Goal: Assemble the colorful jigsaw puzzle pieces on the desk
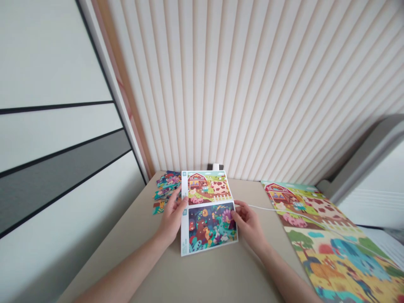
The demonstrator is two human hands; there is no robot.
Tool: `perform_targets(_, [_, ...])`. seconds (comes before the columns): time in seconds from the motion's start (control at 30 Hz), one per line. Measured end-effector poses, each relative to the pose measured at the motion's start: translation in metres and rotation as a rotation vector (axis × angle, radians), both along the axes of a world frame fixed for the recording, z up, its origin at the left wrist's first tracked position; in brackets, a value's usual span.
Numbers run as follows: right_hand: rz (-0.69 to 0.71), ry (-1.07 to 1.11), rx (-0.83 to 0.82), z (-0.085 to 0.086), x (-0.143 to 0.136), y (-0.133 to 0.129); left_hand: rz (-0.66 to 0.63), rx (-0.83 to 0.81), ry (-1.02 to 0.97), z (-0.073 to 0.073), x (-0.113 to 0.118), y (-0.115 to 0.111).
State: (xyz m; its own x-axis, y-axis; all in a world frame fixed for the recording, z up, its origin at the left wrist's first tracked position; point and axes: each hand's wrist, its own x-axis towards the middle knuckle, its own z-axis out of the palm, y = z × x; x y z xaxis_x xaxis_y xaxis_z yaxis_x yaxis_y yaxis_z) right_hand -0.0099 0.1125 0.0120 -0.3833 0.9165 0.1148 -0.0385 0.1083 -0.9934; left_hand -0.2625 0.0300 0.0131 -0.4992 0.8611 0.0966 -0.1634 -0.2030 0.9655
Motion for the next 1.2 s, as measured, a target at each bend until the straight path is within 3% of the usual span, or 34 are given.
perform_targets(0.23, [-0.024, 0.086, 0.011, 0.008, 0.003, -0.001, -0.039, 0.040, -0.003, 0.008, 0.010, -0.004])
perform_targets(0.5, [-0.036, 0.136, 0.019, 0.005, 0.001, -0.003, -0.082, 0.037, -0.048, 0.001, 0.009, -0.006])
perform_targets(0.73, [-0.137, 0.006, 0.143, 0.010, 0.002, -0.006, -0.124, 0.091, 0.013, -0.004, 0.006, -0.008])
perform_targets(1.0, [-0.276, -0.021, 0.282, 0.004, 0.003, -0.004, -0.146, 0.077, 0.242, -0.007, 0.009, -0.013])
perform_targets(1.2, [-0.396, -0.066, 0.499, 0.010, 0.007, -0.006, 0.064, 0.122, 0.692, -0.005, 0.004, -0.007])
